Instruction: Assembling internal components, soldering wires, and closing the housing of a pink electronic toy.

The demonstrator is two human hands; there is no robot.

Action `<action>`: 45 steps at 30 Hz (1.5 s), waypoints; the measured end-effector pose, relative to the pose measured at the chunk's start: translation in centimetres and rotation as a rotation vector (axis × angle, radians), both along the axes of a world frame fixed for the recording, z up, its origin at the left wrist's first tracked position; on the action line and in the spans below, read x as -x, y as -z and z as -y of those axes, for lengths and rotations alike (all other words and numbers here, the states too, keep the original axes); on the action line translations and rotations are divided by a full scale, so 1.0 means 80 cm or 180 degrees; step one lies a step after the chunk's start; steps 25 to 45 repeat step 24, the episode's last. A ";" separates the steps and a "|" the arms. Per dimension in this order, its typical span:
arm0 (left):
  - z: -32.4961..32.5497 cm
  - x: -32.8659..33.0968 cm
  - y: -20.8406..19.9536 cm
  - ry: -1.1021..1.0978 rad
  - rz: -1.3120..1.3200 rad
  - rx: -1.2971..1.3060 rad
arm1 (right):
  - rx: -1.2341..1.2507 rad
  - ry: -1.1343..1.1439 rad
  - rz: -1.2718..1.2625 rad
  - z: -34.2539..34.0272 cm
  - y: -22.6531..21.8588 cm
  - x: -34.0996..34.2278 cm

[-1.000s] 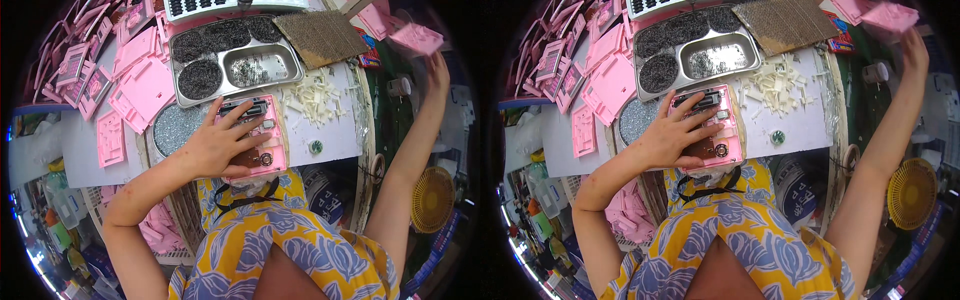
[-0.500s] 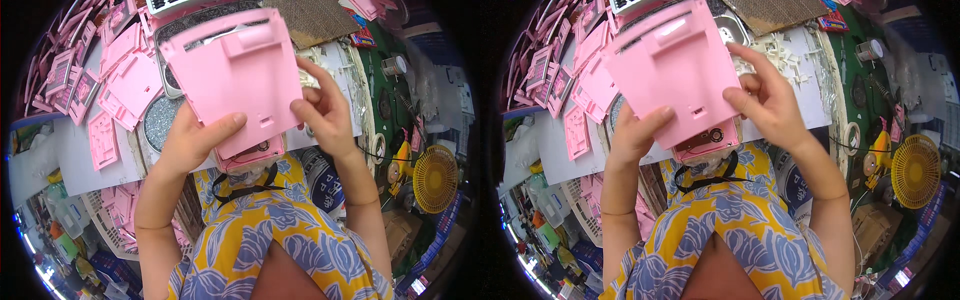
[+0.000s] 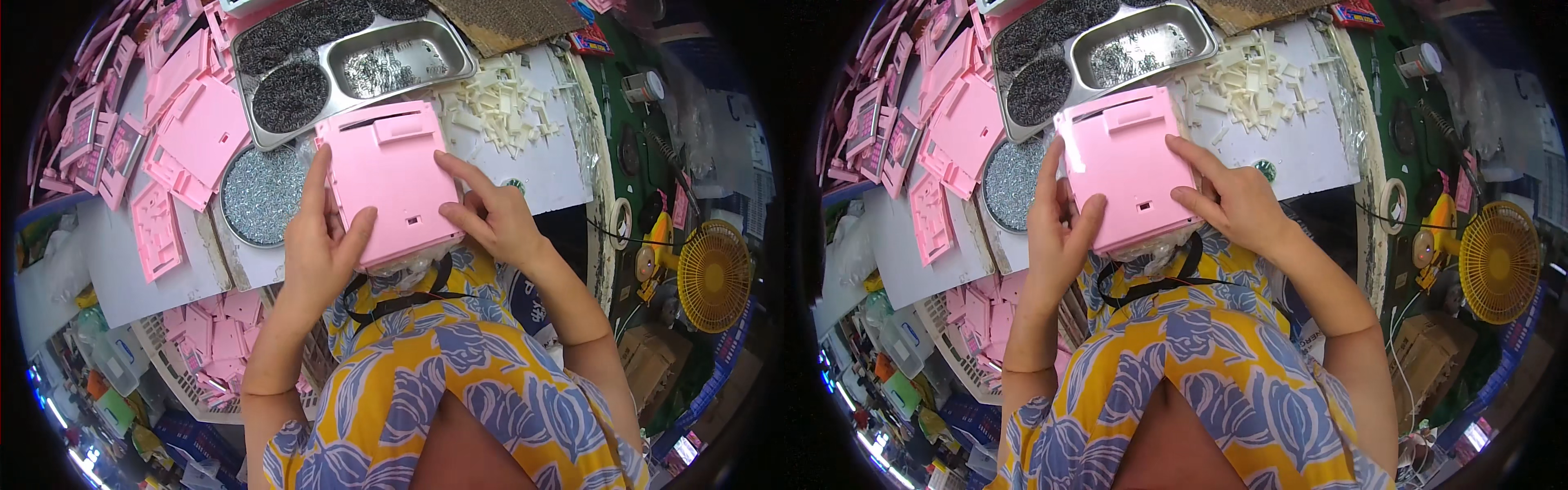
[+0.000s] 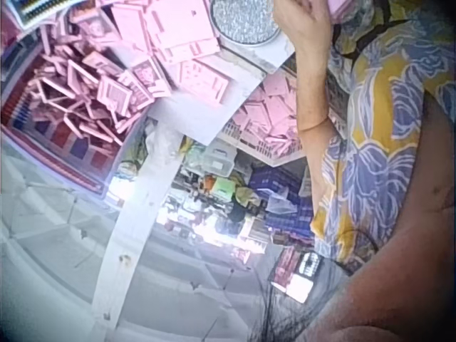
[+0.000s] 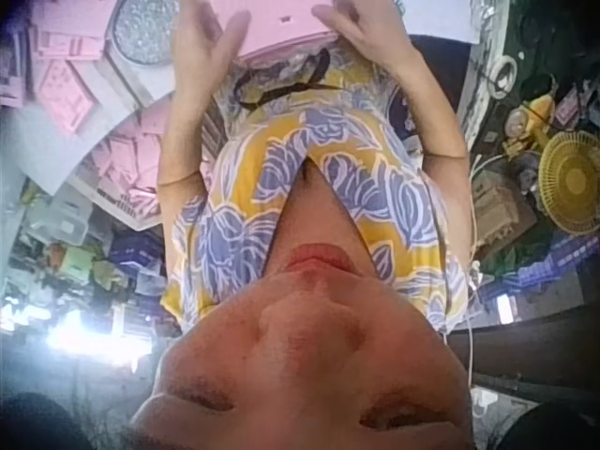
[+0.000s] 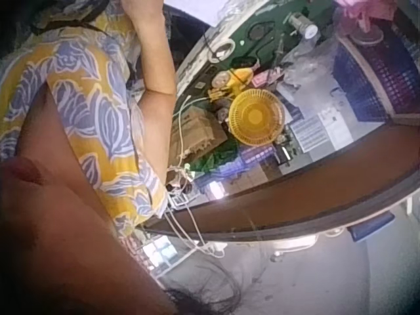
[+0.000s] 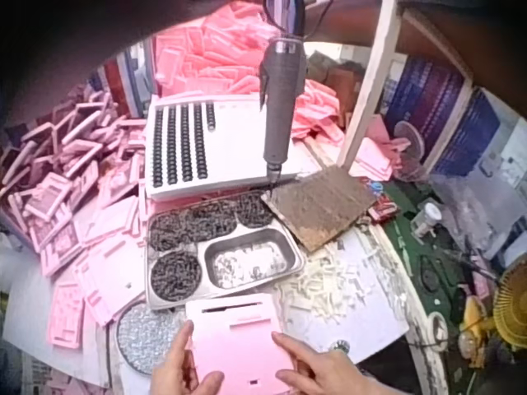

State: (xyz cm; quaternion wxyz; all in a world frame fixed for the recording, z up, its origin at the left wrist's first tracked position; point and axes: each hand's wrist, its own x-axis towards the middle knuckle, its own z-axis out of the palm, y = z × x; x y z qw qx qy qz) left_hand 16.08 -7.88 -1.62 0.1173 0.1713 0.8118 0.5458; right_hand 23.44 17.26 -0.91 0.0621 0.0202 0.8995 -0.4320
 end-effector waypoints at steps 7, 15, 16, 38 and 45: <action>0.011 -0.051 0.004 -0.0403 -0.0368 0.0920 | -0.0978 -0.0439 -0.0300 0.003 0.002 0.002; 0.040 -0.025 -0.007 -0.0066 0.0004 0.0941 | -0.1128 -0.0760 -0.0202 -0.004 -0.014 0.018; 0.053 -0.009 -0.017 -0.0008 0.0251 0.0820 | -0.0947 -0.0846 0.0011 -0.011 -0.032 0.029; 0.089 0.062 0.012 -0.0117 -0.1509 0.2063 | 0.1783 0.0300 -0.2293 -0.079 -0.066 0.209; 0.089 0.062 0.012 -0.0117 -0.1509 0.2063 | 0.1783 0.0300 -0.2293 -0.079 -0.066 0.209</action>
